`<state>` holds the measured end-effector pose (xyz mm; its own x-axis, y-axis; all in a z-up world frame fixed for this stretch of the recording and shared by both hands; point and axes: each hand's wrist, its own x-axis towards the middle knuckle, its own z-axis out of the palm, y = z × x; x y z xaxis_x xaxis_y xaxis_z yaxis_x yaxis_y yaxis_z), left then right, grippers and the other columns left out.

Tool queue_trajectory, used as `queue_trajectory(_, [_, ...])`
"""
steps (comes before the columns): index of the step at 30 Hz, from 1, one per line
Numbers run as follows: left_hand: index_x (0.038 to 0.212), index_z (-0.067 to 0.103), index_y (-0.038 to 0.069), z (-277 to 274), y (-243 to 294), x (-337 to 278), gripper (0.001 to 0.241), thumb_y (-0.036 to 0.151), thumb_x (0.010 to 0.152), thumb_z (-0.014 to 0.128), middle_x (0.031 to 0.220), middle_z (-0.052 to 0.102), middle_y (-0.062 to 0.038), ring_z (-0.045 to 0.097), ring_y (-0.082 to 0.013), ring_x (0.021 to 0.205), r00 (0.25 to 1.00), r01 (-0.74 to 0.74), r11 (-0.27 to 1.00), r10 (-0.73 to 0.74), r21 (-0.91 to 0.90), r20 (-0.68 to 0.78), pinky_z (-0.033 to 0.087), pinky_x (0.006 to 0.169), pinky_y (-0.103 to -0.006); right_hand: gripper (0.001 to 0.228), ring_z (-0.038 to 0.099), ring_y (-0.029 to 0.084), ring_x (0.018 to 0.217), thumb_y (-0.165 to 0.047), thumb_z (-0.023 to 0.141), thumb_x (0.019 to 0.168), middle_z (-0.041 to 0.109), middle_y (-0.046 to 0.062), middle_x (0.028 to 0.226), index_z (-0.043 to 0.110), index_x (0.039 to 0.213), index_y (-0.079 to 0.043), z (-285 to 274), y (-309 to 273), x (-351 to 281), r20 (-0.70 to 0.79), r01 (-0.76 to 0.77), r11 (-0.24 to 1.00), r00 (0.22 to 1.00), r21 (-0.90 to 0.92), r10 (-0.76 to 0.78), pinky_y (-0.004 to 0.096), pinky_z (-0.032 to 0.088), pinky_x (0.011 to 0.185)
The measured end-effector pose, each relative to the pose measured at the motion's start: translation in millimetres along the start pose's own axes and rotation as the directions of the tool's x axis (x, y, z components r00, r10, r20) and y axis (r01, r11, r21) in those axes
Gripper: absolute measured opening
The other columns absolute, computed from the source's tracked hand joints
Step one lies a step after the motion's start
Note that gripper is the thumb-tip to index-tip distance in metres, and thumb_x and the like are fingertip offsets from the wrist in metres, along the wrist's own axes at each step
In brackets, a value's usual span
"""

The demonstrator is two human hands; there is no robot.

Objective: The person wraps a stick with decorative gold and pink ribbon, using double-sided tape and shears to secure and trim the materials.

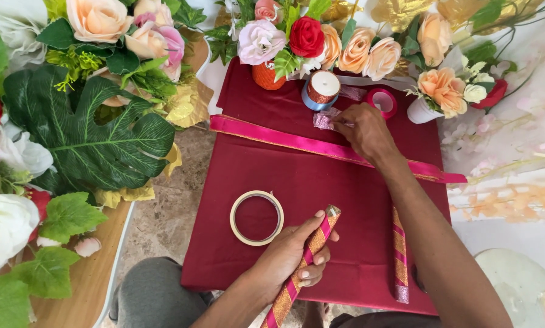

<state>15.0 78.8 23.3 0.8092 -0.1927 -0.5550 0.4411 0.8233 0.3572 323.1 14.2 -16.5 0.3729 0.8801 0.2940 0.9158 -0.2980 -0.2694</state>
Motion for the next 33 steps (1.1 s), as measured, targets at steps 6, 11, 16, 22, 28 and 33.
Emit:
queue_trajectory(6, [0.101,0.065,0.000,0.7,1.2,-0.3,0.048,0.048,0.105,0.055,0.054,0.047,-0.004,0.032,-0.0075,0.030,1.000,0.001,1.000,-0.001,0.004,-0.019,0.023,0.032,-0.0225,0.006,0.071,0.029,0.078,-0.005,0.084,0.092,0.079,0.013,0.090,0.081,0.095,0.000,-1.9,-1.8,-3.1,-0.142,0.154,0.983,0.976,-0.103,-0.167,0.041,0.056,0.070])
queue_trajectory(11, [0.101,0.065,0.000,0.9,1.8,-3.8,0.048,0.047,0.106,0.055,0.054,0.048,-0.003,0.033,-0.0065,0.030,1.000,-0.011,1.000,0.011,0.015,-0.005,0.025,0.032,-0.0211,0.012,0.075,0.029,0.090,-0.002,0.085,0.091,0.079,0.015,0.099,0.081,0.102,0.001,-6.8,-7.4,-4.5,-0.249,0.174,0.984,0.952,-0.030,-0.176,0.041,0.061,0.082])
queue_trajectory(16, [0.105,0.066,-0.001,1.2,2.3,-4.4,0.050,0.047,0.106,0.052,0.054,0.048,-0.003,0.033,-0.0068,0.030,0.999,-0.026,0.999,0.025,0.026,0.037,0.022,0.031,-0.0213,0.014,0.075,0.029,0.093,0.009,0.084,0.089,0.078,0.018,0.102,0.080,0.102,0.004,-19.1,-21.9,-7.8,-0.337,0.124,0.987,0.938,0.100,-0.083,0.036,0.062,0.083])
queue_trajectory(22, [0.105,0.069,0.001,1.9,-0.1,-6.8,0.051,0.050,0.103,0.053,0.057,0.046,-0.002,0.034,-0.0067,0.033,0.997,-0.052,0.997,0.048,0.056,0.067,0.024,0.035,-0.0216,0.009,0.068,0.019,0.087,0.009,0.080,0.097,0.073,0.017,0.101,0.076,0.105,0.006,-46.6,-53.4,-25.8,-0.405,-0.037,0.915,0.889,0.403,0.214,0.023,0.059,0.069])
queue_trajectory(28, [0.097,0.066,0.002,6.4,-0.9,-15.3,0.051,0.050,0.103,0.052,0.057,0.048,-0.003,0.049,-0.0125,0.044,0.976,-0.206,0.961,0.189,0.183,0.105,0.044,0.048,-0.0272,0.012,0.068,0.017,0.092,0.005,0.077,0.101,0.072,0.014,0.104,0.071,0.111,0.005,-89.4,-110.6,-73.2,-0.448,-0.094,0.859,0.822,0.503,0.352,0.024,0.060,0.082])
queue_trajectory(33, [0.103,0.065,0.006,10.5,3.4,-23.9,0.051,0.053,0.100,0.047,0.057,0.038,-0.002,0.034,-0.0082,0.036,0.982,-0.188,0.891,0.171,0.414,0.079,0.031,0.033,-0.0216,0.010,0.069,0.011,0.082,-0.011,0.077,0.094,0.076,0.007,0.090,0.075,0.099,-0.004,-111.9,-169.3,-124.7,-0.177,-0.474,0.613,0.682,0.632,0.710,0.025,0.062,0.084])
